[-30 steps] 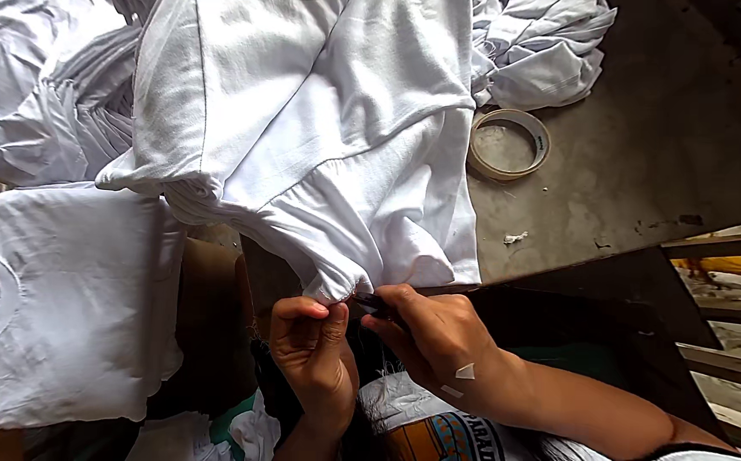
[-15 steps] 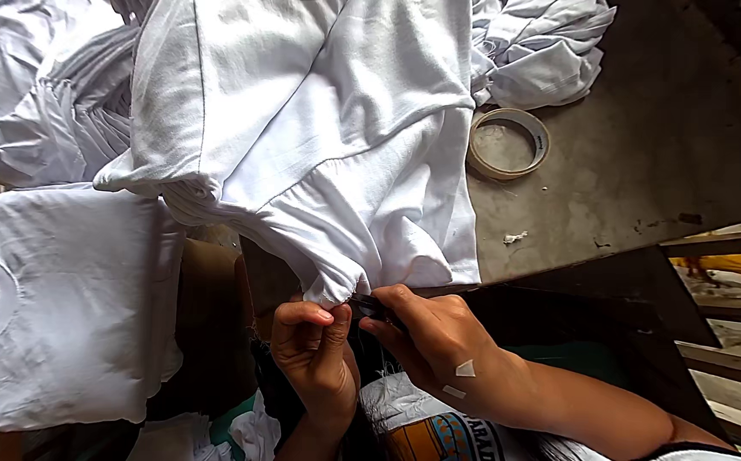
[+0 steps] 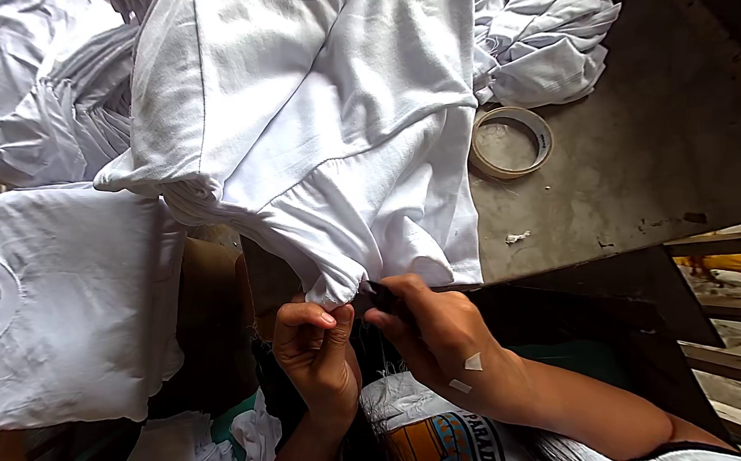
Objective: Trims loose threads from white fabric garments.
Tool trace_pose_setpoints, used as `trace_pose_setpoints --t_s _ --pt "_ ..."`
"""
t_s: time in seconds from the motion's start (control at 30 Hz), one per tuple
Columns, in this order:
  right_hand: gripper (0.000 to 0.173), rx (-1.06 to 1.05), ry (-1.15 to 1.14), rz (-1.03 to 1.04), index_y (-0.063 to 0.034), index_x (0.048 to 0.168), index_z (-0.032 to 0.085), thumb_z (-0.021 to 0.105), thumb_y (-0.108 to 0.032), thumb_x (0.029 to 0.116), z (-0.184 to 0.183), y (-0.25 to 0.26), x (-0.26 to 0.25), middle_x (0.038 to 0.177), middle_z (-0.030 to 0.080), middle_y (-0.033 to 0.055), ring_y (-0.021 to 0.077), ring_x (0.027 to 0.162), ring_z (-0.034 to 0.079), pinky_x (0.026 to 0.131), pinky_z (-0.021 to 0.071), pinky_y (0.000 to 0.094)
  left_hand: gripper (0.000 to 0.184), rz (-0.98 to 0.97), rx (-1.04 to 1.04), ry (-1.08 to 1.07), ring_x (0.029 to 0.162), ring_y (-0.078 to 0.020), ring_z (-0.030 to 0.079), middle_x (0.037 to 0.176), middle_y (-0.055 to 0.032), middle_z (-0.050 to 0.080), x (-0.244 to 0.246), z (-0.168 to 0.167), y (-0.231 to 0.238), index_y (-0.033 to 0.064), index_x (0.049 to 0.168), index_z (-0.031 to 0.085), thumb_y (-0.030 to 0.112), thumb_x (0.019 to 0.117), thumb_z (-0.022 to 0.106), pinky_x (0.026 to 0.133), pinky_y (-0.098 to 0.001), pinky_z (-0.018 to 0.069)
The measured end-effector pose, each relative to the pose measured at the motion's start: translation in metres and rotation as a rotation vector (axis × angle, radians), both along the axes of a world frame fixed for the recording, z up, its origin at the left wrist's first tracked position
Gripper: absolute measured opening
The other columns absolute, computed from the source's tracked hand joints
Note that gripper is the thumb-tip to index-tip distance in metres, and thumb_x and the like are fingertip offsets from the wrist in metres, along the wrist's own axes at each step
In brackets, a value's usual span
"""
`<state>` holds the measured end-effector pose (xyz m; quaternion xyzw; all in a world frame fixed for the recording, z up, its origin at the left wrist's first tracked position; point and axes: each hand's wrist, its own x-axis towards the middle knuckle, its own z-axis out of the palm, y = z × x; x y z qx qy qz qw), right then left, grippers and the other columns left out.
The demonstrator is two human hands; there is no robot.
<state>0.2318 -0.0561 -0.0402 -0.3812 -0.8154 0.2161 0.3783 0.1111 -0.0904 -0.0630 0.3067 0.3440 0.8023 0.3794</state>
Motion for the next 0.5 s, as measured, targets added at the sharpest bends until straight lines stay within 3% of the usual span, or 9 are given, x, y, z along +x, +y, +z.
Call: trace_pose_setpoints --t_s 0.1,0.17,0.33,0.4,0.5 --pt "0.024 0.053 0.204 -0.007 -0.0013 0.105 0.056 0.059 -0.025 0.1028 -0.001 0.005 -0.002 0.084 0.058 0.0064 0.0025 0.07 0.052 0.06 0.0395 0.0112 0.017 0.004 -0.009 0.035 0.092 -0.0015 0.069 0.093 0.0051 0.072 0.0 0.001 0.0 0.0148 0.1 0.073 0.001 0.0914 0.07 0.086 -0.0193 0.0571" --pt "0.02 0.088 0.351 0.018 -0.0033 0.108 0.052 0.065 -0.015 0.0978 -0.003 0.012 -0.009 0.093 0.058 0.0066 0.0002 0.072 0.052 0.063 0.0416 0.0077 0.016 0.009 -0.009 0.049 0.091 -0.0021 0.069 0.093 0.0046 0.072 0.0 0.0 0.0 0.0144 0.1 0.073 0.001 0.0914 0.071 0.084 -0.0196 0.0582" --pt "0.008 0.128 0.33 0.119 -0.0016 0.107 0.054 0.057 -0.004 0.0994 -0.003 0.019 -0.019 0.089 0.064 0.0098 0.0067 0.067 0.054 0.058 0.0426 0.0139 0.018 0.003 0.004 0.08 0.094 0.0013 0.068 0.096 0.0082 0.072 0.0 0.001 0.0 0.0163 0.103 0.074 0.003 0.0913 0.071 0.086 -0.0162 0.0558" --pt "0.006 0.13 0.287 0.132 -0.005 0.105 0.048 0.052 -0.004 0.1005 -0.006 0.019 -0.017 0.091 0.062 0.0092 0.0073 0.071 0.058 0.06 0.0456 0.0146 0.017 -0.001 0.01 0.091 0.094 0.0005 0.068 0.097 0.0073 0.072 -0.001 -0.001 -0.001 0.0158 0.104 0.074 0.004 0.0915 0.071 0.085 -0.0167 0.0561" --pt "0.009 0.076 0.328 0.121 -0.0066 0.105 0.042 0.051 -0.006 0.1023 -0.01 0.021 -0.01 0.091 0.058 0.0085 0.0054 0.067 0.054 0.059 0.0443 0.0141 0.016 0.009 0.004 0.079 0.093 -0.0025 0.069 0.096 0.0046 0.072 0.001 -0.002 -0.002 0.0142 0.102 0.074 0.003 0.091 0.072 0.086 -0.0196 0.0575"
